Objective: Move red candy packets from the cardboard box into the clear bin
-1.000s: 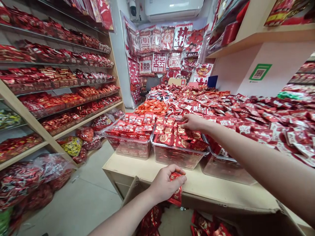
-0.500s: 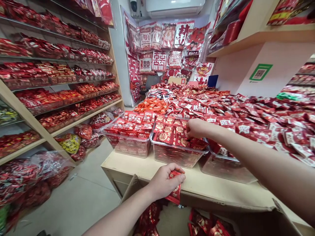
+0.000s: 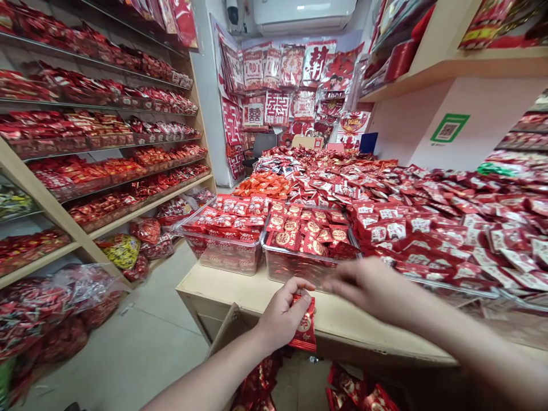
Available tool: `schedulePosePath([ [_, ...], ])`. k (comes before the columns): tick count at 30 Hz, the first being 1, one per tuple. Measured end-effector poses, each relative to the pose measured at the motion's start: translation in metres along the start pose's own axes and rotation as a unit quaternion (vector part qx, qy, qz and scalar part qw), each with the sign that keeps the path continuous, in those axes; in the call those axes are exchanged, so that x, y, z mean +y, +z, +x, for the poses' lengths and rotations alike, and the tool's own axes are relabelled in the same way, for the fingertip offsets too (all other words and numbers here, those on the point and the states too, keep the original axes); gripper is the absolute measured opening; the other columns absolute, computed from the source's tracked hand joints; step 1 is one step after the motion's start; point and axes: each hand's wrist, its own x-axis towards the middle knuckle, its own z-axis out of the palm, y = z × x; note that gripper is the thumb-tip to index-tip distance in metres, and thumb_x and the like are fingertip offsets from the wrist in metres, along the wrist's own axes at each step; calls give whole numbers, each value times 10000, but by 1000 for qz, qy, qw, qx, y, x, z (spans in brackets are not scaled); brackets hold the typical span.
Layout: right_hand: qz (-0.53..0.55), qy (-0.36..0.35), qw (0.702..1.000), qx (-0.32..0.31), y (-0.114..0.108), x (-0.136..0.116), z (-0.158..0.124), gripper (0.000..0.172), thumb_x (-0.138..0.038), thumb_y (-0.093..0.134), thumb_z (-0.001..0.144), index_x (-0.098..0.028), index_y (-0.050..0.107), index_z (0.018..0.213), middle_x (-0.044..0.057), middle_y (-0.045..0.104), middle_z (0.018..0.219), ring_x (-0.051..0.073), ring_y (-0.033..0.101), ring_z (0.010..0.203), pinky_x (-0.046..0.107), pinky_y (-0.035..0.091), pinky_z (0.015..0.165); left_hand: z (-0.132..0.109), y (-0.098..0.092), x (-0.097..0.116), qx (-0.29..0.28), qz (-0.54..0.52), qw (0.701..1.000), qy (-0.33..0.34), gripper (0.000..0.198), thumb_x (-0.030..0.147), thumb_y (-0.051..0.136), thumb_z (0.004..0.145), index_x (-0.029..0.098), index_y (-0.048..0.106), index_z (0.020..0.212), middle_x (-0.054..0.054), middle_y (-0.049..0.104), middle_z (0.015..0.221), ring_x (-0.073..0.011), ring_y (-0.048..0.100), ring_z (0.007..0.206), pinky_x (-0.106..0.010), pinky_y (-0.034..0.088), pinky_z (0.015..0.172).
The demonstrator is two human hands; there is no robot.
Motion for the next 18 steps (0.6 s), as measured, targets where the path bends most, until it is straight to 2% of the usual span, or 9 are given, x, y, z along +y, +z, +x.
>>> schedulePosePath([
  [4, 139, 58, 987, -62, 52, 2, -29, 383, -489, 462, 712, -165, 549, 526, 4, 501, 455, 92, 348, 419, 222, 228, 407, -7, 10, 4, 28, 14, 999, 40, 210, 301, 400, 813, 180, 449, 978, 0, 483, 722, -110, 458, 674, -228, 372, 660],
  [7, 309, 90, 941, -103, 72, 5, -31, 331, -459, 487, 702, -154, 542, 586, -19, 479, 456, 78, 347, 419, 197, 245, 399, -11, 15, 6, 35, 43, 997, 44, 196, 302, 394, 815, 181, 464, 952, -11, 492, 753, -124, 465, 718, -242, 376, 694],
  [9, 371, 97, 917, -112, 76, 6, -30, 301, -434, 492, 703, -149, 530, 615, -31, 468, 457, 76, 357, 418, 190, 256, 399, -13, 17, 9, 33, 49, 997, 44, 193, 301, 397, 814, 184, 472, 947, -9, 492, 756, -123, 465, 721, -241, 377, 695],
  [15, 348, 49, 935, -36, 71, 5, -33, 305, -410, 483, 719, -141, 518, 581, -23, 470, 522, 81, 351, 489, 197, 277, 449, -12, 14, 13, 6, -25, 1000, 4, 253, 279, 515, 749, 196, 442, 977, 9, 493, 751, -88, 454, 616, -199, 368, 563],
  [18, 381, 46, 923, -34, 75, 3, -32, 279, -401, 507, 708, -135, 530, 626, -16, 480, 558, 88, 368, 519, 200, 305, 478, -10, 12, 13, 6, -29, 1000, 0, 196, 250, 542, 731, 176, 470, 897, 26, 475, 672, -76, 425, 582, -187, 348, 545],
])
